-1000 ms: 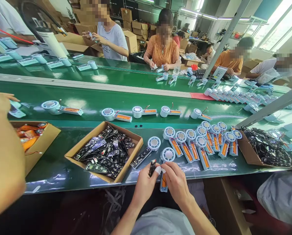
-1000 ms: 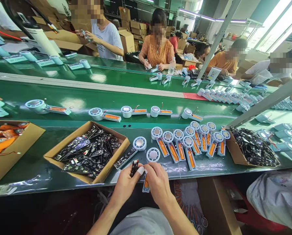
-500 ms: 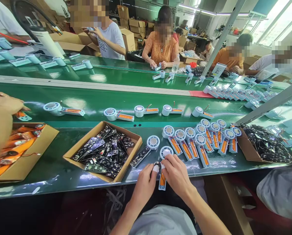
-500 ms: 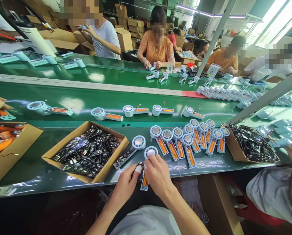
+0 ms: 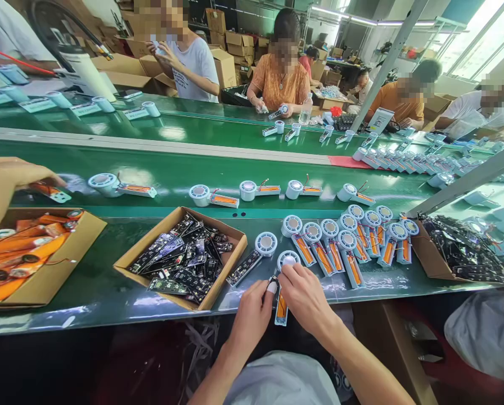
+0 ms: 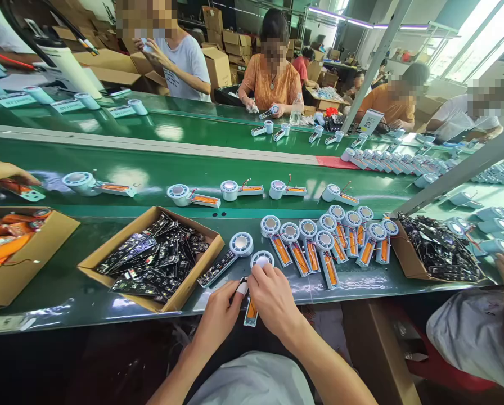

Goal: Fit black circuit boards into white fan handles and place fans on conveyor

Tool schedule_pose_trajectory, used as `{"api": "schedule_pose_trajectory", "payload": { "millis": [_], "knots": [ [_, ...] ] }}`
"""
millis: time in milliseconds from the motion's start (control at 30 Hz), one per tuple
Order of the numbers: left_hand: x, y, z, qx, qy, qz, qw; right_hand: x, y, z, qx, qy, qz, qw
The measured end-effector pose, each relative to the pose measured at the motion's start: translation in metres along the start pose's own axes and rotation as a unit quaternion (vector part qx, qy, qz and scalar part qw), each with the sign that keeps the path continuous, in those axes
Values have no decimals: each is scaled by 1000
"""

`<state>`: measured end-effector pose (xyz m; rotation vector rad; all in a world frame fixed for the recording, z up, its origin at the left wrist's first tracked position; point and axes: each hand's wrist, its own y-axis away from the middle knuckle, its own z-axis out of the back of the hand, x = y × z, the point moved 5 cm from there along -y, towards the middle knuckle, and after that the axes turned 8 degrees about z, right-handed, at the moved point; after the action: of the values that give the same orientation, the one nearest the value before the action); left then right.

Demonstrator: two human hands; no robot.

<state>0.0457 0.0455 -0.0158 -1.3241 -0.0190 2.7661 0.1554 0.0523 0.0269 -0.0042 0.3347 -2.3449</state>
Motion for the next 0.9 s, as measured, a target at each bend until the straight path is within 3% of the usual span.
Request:
{"api": "schedule_pose_trajectory", "payload": {
  "millis": [133,267,400,567,700,900],
  "knots": [
    [-2,3,-1,-10,-89,-28,996,1,-3,2,6,15,10,1000],
    [-2,3,2,38,-142,-29,989,-3,-3,3,-8,-17,6,1000],
    [-2,-3,9,110,-107,-36,987,-10,1,0,-37,-81,-14,996],
    [-3,-12,18,157,-70,-32,984,-24,5,-1,-63,-182,-35,981],
    [-2,-18,20,199,-52,-35,978,-32,6,-1,-41,-229,-6,973],
    [-1,-20,20,217,-35,-55,974,-32,8,-4,-68,-278,-21,958]
  ]
}}
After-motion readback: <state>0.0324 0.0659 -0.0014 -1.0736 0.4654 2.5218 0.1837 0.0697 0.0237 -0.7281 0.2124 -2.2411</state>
